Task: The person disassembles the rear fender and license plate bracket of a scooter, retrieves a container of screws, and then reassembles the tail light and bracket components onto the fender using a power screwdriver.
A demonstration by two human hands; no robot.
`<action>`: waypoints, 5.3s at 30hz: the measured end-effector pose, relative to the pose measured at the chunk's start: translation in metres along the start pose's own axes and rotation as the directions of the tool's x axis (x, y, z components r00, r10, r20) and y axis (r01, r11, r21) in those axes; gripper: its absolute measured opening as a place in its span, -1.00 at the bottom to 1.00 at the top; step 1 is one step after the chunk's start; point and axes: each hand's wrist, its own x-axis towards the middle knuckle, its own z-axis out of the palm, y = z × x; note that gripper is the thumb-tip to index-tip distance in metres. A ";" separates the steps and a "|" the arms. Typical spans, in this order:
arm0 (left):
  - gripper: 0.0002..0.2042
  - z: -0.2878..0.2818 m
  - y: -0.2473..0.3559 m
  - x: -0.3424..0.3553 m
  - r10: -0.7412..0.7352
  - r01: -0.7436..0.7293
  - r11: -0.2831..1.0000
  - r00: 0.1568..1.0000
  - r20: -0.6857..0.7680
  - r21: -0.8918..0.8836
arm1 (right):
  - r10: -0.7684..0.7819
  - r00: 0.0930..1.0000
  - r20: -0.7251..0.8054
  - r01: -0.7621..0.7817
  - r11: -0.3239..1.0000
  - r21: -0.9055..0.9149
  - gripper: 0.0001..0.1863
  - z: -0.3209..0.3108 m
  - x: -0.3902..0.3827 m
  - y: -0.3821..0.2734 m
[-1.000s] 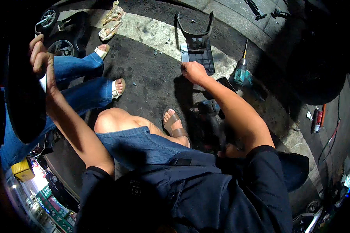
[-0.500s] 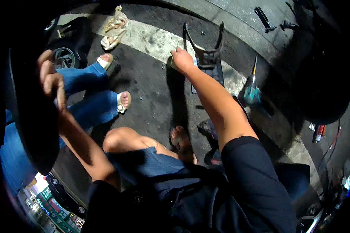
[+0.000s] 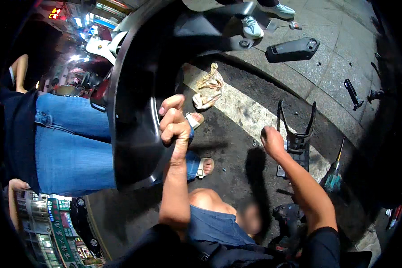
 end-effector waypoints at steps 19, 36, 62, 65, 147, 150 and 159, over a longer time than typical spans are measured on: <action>-0.77 0.021 -0.063 -0.054 -0.173 0.079 0.827 0.978 0.119 0.557 | 0.406 0.818 0.408 -0.501 0.155 0.851 -0.82 -0.127 -0.131 0.034; -0.59 0.011 0.005 -0.051 0.090 -0.170 0.403 0.985 0.146 0.899 | 0.214 0.948 0.237 -0.245 0.963 0.110 -0.71 -0.029 -0.122 0.064; -0.79 -0.029 0.009 -0.015 0.491 -0.059 0.381 0.858 -0.148 0.923 | 0.017 0.993 0.114 -0.004 0.993 -0.114 -0.83 0.110 -0.009 0.027; -0.71 -0.036 0.012 -0.014 0.468 -0.063 0.384 0.873 -0.135 0.921 | 0.193 0.980 -0.054 -0.169 0.942 0.289 -0.78 0.025 -0.027 0.000; -0.65 -0.063 -0.179 -0.053 -0.004 0.291 0.530 0.940 -0.341 0.796 | 0.187 0.982 0.004 -0.004 0.000 1.000 -0.57 -0.296 -0.171 -0.175; -0.53 -0.053 -0.192 -0.055 -0.066 0.328 0.472 0.939 -0.339 0.818 | 0.182 0.983 -0.035 0.030 0.032 0.999 -0.55 -0.305 -0.174 -0.175; -0.40 -0.077 -0.206 -0.053 -0.224 0.399 0.659 0.913 -0.341 0.637 | 0.021 0.998 -0.066 0.046 0.509 0.860 -0.55 -0.348 -0.155 -0.209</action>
